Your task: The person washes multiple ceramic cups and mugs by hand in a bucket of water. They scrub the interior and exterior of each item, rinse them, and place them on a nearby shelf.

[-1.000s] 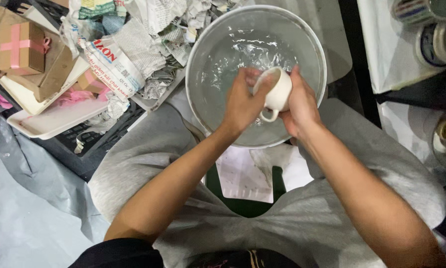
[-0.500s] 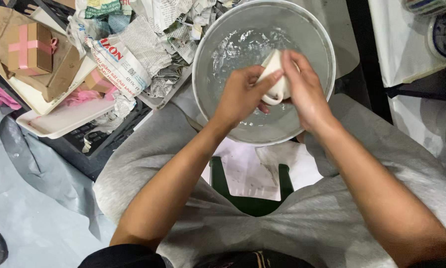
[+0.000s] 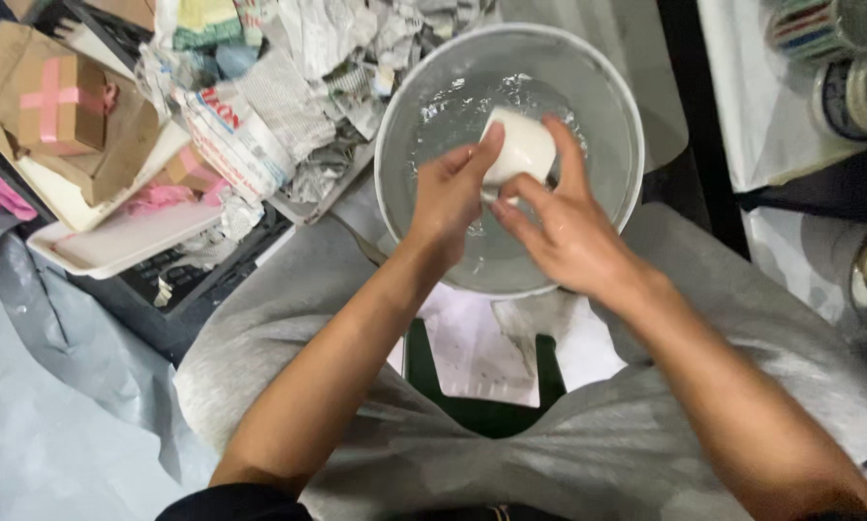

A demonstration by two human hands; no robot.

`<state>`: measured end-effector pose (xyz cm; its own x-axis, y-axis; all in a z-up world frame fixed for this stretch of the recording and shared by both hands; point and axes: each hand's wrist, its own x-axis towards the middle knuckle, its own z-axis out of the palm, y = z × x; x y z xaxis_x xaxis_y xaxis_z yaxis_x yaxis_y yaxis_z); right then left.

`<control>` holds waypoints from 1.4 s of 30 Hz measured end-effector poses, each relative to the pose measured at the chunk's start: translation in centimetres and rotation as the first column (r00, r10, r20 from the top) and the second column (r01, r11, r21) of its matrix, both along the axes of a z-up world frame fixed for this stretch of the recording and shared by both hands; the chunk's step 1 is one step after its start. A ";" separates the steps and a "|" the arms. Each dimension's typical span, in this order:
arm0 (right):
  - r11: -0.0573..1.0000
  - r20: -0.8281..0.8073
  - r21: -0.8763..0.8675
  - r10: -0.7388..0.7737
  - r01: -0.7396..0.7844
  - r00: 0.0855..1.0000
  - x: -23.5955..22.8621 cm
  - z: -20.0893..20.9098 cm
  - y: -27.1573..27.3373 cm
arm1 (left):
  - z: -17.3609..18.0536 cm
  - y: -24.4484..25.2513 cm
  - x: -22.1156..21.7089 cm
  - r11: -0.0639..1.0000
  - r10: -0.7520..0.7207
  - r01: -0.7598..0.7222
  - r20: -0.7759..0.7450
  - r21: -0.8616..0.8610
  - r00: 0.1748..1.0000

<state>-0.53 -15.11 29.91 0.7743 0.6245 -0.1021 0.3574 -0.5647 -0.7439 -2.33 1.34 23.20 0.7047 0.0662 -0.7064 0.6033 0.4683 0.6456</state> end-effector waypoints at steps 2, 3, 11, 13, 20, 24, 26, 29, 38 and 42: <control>1.000 0.039 -0.003 -0.003 0.003 0.999 0.2 -0.5 0.5 | 0.0 0.1 0.5 0.998 -0.011 0.005 -0.081 -0.069 0.997; 1.000 0.069 -0.023 -0.012 0.013 0.998 -0.1 -0.7 0.6 | 0.0 0.0 0.3 0.991 -0.020 0.007 -0.099 -0.131 0.995; 0.981 -0.011 0.014 -0.195 0.195 0.981 0.0 -0.5 0.6 | 0.7 0.0 0.3 0.954 -0.133 0.097 -0.110 -0.282 0.985; 0.973 -0.073 0.014 -0.229 0.231 0.971 -0.3 -0.3 0.5 | 0.8 -0.3 -0.1 0.969 -0.202 0.182 -0.116 -0.167 0.972; 0.989 0.009 0.012 -0.150 0.150 0.989 -0.7 -1.2 0.3 | -0.7 -1.3 -0.3 0.980 -0.200 0.196 0.161 0.044 0.966; 0.995 0.028 0.005 -0.102 0.102 0.994 -0.1 -0.9 0.1 | -1.1 -1.9 0.2 0.987 -0.148 0.134 0.171 0.090 0.974; 0.998 0.050 0.021 -0.065 0.064 0.997 0.2 -0.4 0.2 | -1.1 -2.2 0.4 0.984 -0.125 0.097 0.186 0.151 0.975; 0.999 0.086 0.028 -0.043 0.041 0.995 0.3 0.3 0.3 | -1.3 -2.6 0.5 0.986 -0.053 0.029 0.144 0.164 0.988; 0.712 -0.513 0.329 -0.416 0.620 0.751 0.5 -1.5 0.7 | -2.1 -0.5 1.4 0.964 0.148 -0.106 0.160 -0.245 0.976; 0.575 -0.753 0.237 -0.400 0.783 0.522 1.6 -2.7 0.2 | -1.5 -1.9 0.5 0.943 0.111 -0.034 0.217 -0.331 0.970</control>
